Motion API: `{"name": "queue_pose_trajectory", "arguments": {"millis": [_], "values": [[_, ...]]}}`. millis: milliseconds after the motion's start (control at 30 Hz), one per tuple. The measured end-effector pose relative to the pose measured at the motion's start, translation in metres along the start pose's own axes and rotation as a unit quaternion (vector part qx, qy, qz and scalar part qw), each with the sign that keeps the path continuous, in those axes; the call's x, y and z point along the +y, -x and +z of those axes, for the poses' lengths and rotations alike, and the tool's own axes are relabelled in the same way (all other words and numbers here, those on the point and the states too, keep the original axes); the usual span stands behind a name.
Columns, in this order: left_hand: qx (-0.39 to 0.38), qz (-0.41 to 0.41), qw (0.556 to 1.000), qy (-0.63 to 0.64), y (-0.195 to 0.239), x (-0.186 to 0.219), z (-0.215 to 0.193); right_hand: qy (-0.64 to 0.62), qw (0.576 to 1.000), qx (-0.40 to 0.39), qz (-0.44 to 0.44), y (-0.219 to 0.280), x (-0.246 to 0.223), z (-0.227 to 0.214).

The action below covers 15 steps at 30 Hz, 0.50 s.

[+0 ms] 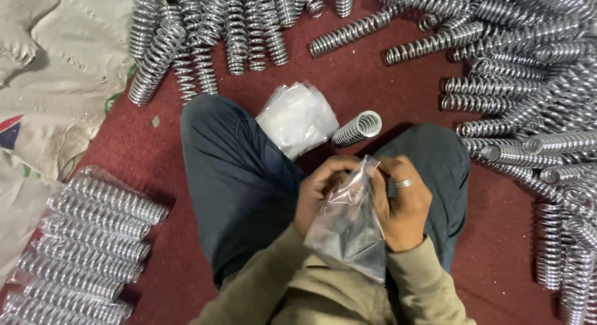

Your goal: The person puts metal springs into individual plastic bags while sitting on the floor.

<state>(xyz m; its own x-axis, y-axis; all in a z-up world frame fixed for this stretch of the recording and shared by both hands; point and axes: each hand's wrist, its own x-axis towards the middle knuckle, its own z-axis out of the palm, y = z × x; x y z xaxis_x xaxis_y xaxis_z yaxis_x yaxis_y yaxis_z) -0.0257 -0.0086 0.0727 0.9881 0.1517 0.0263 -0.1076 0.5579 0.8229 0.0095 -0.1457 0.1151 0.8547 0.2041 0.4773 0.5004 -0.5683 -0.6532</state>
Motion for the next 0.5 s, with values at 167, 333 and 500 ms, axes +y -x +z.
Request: {"name": "queue_pose_trajectory", "arguments": {"millis": [167,333,500], "values": [[-0.062,-0.131,0.989,0.034,0.011,-0.04,-0.022,-0.197,0.949,-0.027,0.246,0.014,0.019,-0.016],[-0.089,-0.037,0.992,0.08,-0.032,-0.028,-0.048,-0.255,0.895,-0.144,0.336,-0.018,0.003,-0.018],[0.062,-0.18,0.966,-0.177,-0.099,0.0,-0.01,-0.122,0.959,-0.106,0.232,-0.083,0.047,-0.005]]}}
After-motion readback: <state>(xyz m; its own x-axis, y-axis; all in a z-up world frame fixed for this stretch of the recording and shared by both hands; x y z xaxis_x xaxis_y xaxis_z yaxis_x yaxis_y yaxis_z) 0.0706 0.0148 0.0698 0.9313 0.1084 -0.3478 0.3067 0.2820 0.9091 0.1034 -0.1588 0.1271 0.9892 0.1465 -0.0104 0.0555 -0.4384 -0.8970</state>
